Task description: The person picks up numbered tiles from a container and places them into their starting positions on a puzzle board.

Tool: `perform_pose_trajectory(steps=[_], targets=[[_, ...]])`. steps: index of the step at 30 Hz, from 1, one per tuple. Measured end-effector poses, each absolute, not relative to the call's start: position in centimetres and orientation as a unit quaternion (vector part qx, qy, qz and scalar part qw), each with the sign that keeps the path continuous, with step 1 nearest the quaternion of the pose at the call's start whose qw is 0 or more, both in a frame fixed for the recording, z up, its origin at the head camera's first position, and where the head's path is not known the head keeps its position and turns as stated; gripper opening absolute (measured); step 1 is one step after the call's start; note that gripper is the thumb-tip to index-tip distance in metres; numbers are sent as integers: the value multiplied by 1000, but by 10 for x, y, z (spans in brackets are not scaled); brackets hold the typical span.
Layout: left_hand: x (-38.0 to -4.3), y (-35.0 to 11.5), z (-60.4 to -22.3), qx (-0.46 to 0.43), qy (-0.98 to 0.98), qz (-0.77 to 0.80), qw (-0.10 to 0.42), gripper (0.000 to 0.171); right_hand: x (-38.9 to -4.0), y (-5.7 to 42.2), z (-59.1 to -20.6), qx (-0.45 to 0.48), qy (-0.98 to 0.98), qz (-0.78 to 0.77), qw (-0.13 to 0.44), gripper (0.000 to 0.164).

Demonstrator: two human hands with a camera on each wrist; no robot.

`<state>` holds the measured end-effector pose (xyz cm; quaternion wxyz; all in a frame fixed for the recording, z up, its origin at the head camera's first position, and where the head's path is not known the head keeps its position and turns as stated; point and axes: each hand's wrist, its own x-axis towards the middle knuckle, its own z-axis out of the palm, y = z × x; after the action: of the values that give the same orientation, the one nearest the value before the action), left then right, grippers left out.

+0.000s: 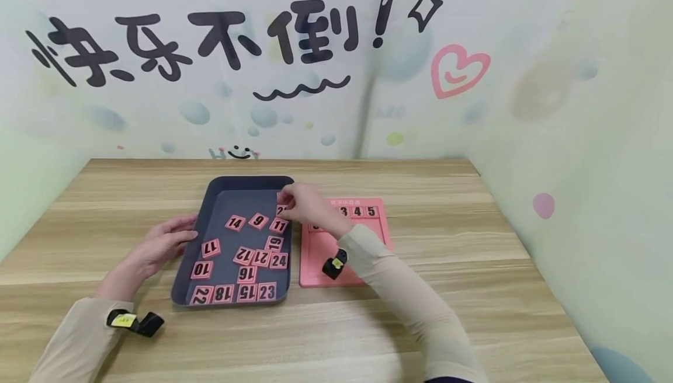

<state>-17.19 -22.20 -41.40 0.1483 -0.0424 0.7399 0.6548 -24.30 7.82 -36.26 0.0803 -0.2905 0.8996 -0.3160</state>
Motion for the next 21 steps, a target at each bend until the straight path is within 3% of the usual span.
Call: perform_pose_trajectory(steps=[9, 21], targets=[[-171, -222, -413, -39, 740, 656, 143, 59, -248, 46, -363, -295, 885, -338, 126, 31], [-172, -223, -414, -39, 741, 655, 144, 59, -255, 18, -376, -230, 904, -325, 154, 35]])
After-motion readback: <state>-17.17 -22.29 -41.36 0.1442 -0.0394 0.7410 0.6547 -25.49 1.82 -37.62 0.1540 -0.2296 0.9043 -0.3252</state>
